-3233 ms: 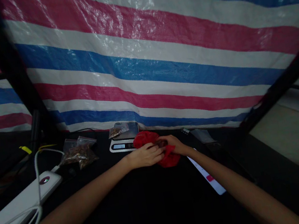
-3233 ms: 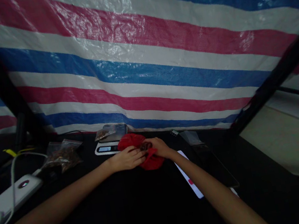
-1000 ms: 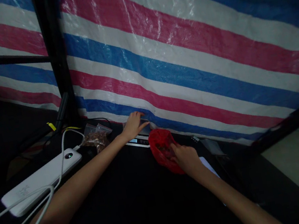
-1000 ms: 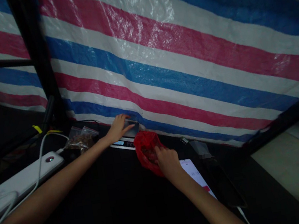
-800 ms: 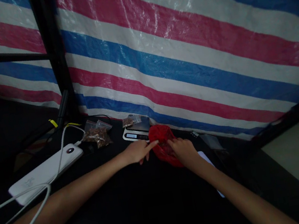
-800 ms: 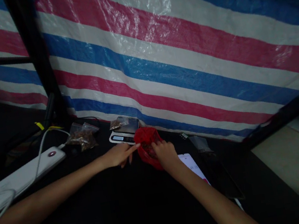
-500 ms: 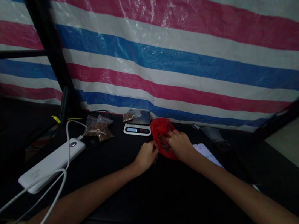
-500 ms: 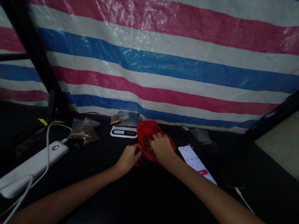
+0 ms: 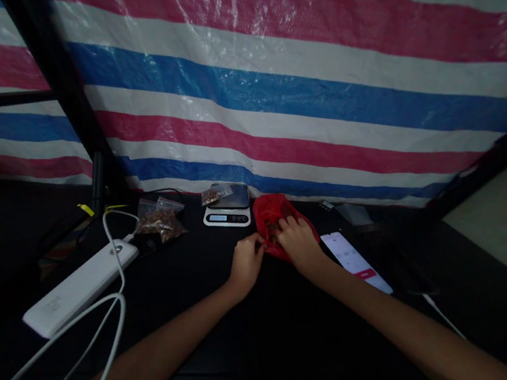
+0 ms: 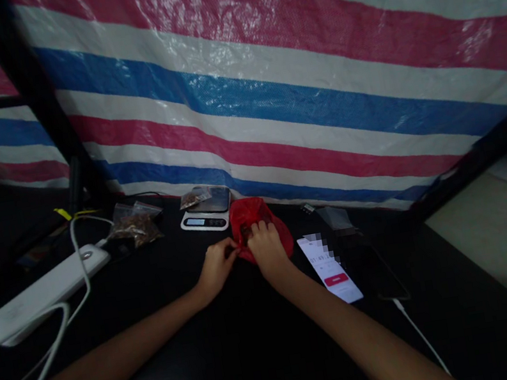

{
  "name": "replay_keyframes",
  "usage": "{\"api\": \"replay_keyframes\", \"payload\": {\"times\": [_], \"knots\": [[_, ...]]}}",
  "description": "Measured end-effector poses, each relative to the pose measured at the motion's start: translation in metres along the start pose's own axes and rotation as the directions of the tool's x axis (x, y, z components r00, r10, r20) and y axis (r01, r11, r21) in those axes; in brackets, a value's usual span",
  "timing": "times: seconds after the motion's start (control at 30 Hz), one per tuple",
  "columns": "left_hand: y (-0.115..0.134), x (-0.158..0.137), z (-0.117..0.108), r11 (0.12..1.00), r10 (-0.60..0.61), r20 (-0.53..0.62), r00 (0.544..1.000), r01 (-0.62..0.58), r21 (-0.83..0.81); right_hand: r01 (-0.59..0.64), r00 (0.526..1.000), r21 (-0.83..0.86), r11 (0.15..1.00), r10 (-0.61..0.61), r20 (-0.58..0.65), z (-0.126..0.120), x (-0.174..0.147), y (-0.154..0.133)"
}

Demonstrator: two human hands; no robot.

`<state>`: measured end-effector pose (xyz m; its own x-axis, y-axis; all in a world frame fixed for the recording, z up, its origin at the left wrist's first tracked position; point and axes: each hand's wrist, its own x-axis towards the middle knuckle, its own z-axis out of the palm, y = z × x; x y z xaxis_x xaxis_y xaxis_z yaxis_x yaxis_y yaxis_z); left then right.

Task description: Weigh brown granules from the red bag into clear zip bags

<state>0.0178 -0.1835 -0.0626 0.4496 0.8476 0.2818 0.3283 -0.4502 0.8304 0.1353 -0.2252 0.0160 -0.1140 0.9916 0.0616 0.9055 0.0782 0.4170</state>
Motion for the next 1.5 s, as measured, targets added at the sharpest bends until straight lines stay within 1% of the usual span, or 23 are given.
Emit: {"api": "replay_keyframes", "payload": {"times": [0.1, 0.17, 0.3, 0.37, 0.4, 0.53, 0.67, 0.77, 0.83, 0.9, 0.93, 0.97, 1.0, 1.03, 1.07, 1.1, 1.13, 1.17, 1.23, 1.3, 1.37, 1.4, 1.5], "knots": [[-0.004, 0.000, 0.005, 0.979, -0.116, -0.020, 0.993, 0.111, -0.173, -0.009, 1.000, -0.025, 1.000, 0.010, 0.023, 0.000, -0.002, 0.003], [-0.005, 0.001, 0.009, 0.945, -0.167, -0.061, 0.984, 0.142, -0.295, -0.013, 0.999, -0.013, 1.000, 0.014, 0.030, 0.001, -0.002, 0.004], [0.001, 0.002, 0.017, 0.833, -0.209, -0.102, 0.973, 0.123, -0.540, -0.039, 0.999, 0.061, 0.997, 0.039, 0.010, 0.005, 0.000, 0.009], [0.007, 0.003, 0.020, 0.787, -0.205, -0.117, 0.972, 0.092, -0.609, -0.063, 0.998, 0.107, 0.992, 0.063, 0.003, 0.009, 0.001, 0.013], [0.009, 0.004, 0.022, 0.782, -0.198, -0.134, 0.971, 0.074, -0.619, -0.077, 0.997, 0.136, 0.988, 0.077, 0.001, 0.011, 0.001, 0.016], [0.010, 0.011, 0.025, 0.835, -0.162, -0.204, 0.966, 0.024, -0.550, -0.154, 0.987, 0.303, 0.940, 0.157, 0.015, 0.025, 0.002, 0.026], [0.005, 0.015, 0.026, 0.846, -0.124, -0.216, 0.969, -0.010, -0.534, -0.200, 0.972, 0.511, 0.836, 0.235, -0.003, 0.043, 0.003, 0.030], [0.001, 0.014, 0.026, 0.857, -0.120, -0.279, 0.953, -0.042, -0.513, -0.217, 0.947, 0.677, 0.704, 0.320, -0.030, 0.056, 0.003, 0.030], [-0.002, 0.015, 0.022, 0.886, -0.130, -0.364, 0.922, -0.057, -0.460, -0.171, 0.934, 0.783, 0.598, 0.350, -0.064, 0.064, 0.004, 0.032], [-0.005, 0.023, 0.011, 0.925, -0.120, -0.466, 0.877, -0.072, -0.373, -0.129, 0.922, 0.858, 0.498, 0.378, -0.081, 0.069, 0.005, 0.036], [-0.008, 0.031, 0.001, 0.946, -0.085, -0.502, 0.860, -0.089, -0.312, -0.107, 0.918, 0.881, 0.462, 0.386, -0.091, 0.070, 0.007, 0.038], [-0.010, 0.041, -0.011, 0.965, -0.025, -0.515, 0.857, -0.115, -0.237, -0.085, 0.914, 0.897, 0.434, 0.391, -0.103, 0.070, 0.008, 0.041], [-0.014, 0.053, -0.025, 0.978, 0.059, -0.496, 0.866, -0.150, -0.146, -0.065, 0.910, 0.907, 0.415, 0.397, -0.117, 0.068, 0.009, 0.044], [-0.018, 0.067, -0.040, 0.980, 0.157, -0.434, 0.887, -0.195, -0.046, -0.047, 0.906, 0.915, 0.402, 0.403, -0.131, 0.066, 0.010, 0.046], [-0.023, 0.081, -0.055, 0.969, 0.244, -0.338, 0.909, -0.240, 0.055, -0.030, 0.902, 0.919, 0.392, 0.407, -0.144, 0.063, 0.011, 0.049], [-0.029, 0.096, -0.070, 0.951, 0.302, -0.238, 0.923, -0.272, 0.149, -0.014, 0.901, 0.922, 0.386, 0.406, -0.156, 0.060, 0.013, 0.052], [-0.036, 0.109, -0.084, 0.935, 0.310, -0.155, 0.938, -0.271, 0.230, 0.000, 0.902, 0.924, 0.382, 0.399, -0.165, 0.058, 0.014, 0.054], [-0.043, 0.121, -0.095, 0.922, 0.273, -0.085, 0.958, -0.235, 0.306, 0.011, 0.905, 0.925, 0.380, 0.390, -0.170, 0.055, 0.016, 0.056], [-0.055, 0.141, -0.111, 0.889, 0.154, 0.027, 0.988, -0.151, 0.432, 0.025, 0.908, 0.927, 0.373, 0.379, -0.177, 0.052, 0.021, 0.059], [-0.064, 0.153, -0.119, 0.858, 0.061, 0.139, 0.988, -0.123, 0.498, 0.035, 0.903, 0.930, 0.367, 0.387, -0.187, 0.049, 0.028, 0.061], [-0.068, 0.159, -0.121, 0.853, 0.037, 0.217, 0.975, -0.144, 0.502, 0.056, 0.899, 0.927, 0.370, 0.385, -0.208, 0.044, 0.035, 0.061], [-0.069, 0.160, -0.120, 0.860, 0.048, 0.228, 0.973, -0.156, 0.486, 0.067, 0.898, 0.922, 0.381, 0.379, -0.222, 0.040, 0.040, 0.061], [-0.068, 0.157, -0.117, 0.923, 0.119, 0.194, 0.974, -0.180, 0.340, 0.091, 0.895, 0.897, 0.433, 0.358, -0.264, 0.020, 0.055, 0.060]]}}
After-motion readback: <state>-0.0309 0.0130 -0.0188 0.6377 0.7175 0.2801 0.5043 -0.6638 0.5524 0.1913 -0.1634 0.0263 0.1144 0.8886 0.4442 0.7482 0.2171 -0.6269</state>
